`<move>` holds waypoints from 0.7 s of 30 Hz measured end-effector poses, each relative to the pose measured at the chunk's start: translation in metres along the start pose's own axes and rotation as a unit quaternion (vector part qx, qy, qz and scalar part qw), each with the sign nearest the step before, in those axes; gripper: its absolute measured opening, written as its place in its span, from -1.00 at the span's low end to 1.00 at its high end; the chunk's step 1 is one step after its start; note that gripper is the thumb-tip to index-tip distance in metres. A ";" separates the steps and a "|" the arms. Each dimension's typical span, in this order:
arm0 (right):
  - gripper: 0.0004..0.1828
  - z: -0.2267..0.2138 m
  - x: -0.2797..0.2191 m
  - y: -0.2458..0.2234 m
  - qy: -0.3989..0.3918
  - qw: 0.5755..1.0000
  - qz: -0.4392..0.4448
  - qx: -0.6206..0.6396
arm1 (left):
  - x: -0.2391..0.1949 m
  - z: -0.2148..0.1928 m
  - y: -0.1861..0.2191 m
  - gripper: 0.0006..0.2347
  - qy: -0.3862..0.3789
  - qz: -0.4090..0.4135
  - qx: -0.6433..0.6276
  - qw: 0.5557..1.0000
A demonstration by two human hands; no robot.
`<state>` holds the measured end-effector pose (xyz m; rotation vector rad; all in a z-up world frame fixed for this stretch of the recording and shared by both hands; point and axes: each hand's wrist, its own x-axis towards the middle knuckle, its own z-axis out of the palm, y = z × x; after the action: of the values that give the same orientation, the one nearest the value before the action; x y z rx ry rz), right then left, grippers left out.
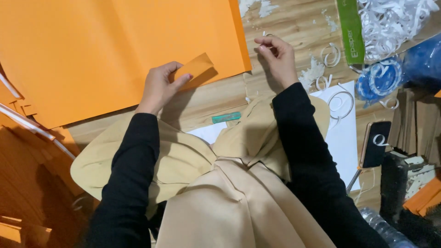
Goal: Assembling orange cardstock folders by peeling adhesive strips, folding edges, and pressing them down.
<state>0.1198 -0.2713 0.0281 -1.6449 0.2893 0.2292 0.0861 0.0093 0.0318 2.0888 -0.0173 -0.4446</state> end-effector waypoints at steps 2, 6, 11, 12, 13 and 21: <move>-0.79 0.002 0.005 0.015 -0.040 0.999 0.025 0.006 | 0.005 0.006 -0.002 -0.89 -0.010 -0.017 0.017 1.000; -0.76 0.019 0.009 0.014 -0.096 0.991 0.011 -0.096 | 0.012 0.013 0.003 -0.85 -0.048 -0.044 0.049 0.997; -0.72 0.016 0.014 0.028 -0.113 0.952 -0.119 -0.259 | 0.021 0.023 -0.002 -0.81 -0.084 -0.055 0.084 0.991; -0.72 0.015 0.016 0.029 -0.111 0.931 -0.155 -0.311 | 0.023 0.025 -0.003 -0.80 -0.090 -0.055 0.094 0.990; -0.72 0.015 0.018 0.033 -0.111 0.931 -0.154 -0.311 | 0.025 0.026 -0.004 -0.80 -0.091 -0.056 0.094 0.990; -0.73 0.013 0.020 0.035 -0.118 0.906 -0.214 -0.345 | 0.040 0.039 -0.013 -0.80 -0.101 -0.058 0.142 0.983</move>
<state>0.1273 -0.2620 -0.0125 -2.3010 -0.3904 0.2037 0.1092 -0.0239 -0.0093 2.3227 -0.0814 -0.7617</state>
